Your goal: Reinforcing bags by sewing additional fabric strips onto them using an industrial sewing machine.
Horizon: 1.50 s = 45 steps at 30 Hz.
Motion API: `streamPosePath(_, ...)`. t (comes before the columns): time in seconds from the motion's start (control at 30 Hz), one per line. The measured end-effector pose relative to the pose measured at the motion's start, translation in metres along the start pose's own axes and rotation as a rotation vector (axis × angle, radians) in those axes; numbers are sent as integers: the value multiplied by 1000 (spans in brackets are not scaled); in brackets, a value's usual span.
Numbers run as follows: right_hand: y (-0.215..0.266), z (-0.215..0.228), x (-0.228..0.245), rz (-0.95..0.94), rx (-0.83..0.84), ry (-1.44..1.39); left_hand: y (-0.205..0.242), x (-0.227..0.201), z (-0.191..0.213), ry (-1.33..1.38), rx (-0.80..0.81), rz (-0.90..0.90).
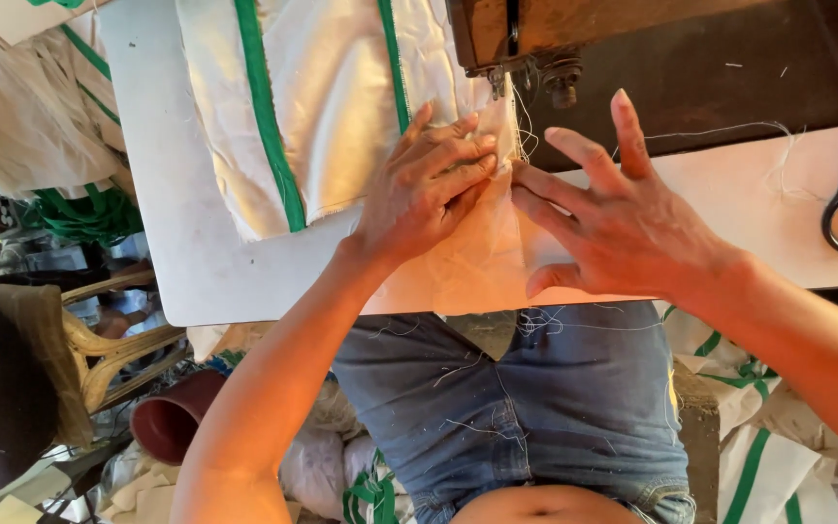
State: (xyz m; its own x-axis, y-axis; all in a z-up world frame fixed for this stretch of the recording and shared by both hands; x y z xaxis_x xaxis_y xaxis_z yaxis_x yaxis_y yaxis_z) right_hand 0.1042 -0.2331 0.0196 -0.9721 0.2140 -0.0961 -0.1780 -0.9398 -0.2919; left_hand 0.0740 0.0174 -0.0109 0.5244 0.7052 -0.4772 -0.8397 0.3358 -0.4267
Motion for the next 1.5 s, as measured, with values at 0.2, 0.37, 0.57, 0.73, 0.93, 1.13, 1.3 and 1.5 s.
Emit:
streamPosePath(0.2, 3, -2, -24, -24, -114, -161, 0, 2, 0, 9, 19, -22)
streamPosePath(0.37, -1, -1, -30, 19, -108, -132, 0, 3, -1, 47, 27, -9)
streamPosePath(0.57, -4, -5, -28, 20, -52, -67, 1, 4, -2, 43, 18, -8)
streamPosePath(0.73, -7, -2, -21, -48, -33, -147, 1, 2, 0, 23, 21, -7)
streamPosePath(0.93, -1, -10, -18, -7, 29, -118, 3, 2, -1, 54, 27, -12)
streamPosePath(1.13, -7, -4, -17, 13, -4, -84, 1, 1, 2, 19, 35, 1)
streamPosePath(1.3, -5, -8, -19, 11, 0, -128, 1, 1, 1, -6, 54, 20)
streamPosePath(1.5, -6, -8, -19, 8, -3, -136, 1, 3, 3, 10, 74, 6)
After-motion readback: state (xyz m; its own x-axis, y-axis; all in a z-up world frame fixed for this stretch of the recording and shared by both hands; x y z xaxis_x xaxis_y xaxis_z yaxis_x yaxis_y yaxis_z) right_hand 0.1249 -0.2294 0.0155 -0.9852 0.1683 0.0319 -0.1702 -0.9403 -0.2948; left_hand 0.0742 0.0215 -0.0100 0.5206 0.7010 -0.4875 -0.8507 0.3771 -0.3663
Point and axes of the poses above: each hand's wrist, its own y-axis away from the middle knuckle, its own z-axis out of the back of the hand, x = y × z, the point moved 1 cm from there along -y, towards the middle knuckle, and after that the axes turned 8 degrees about z, right-handed, at the moved point
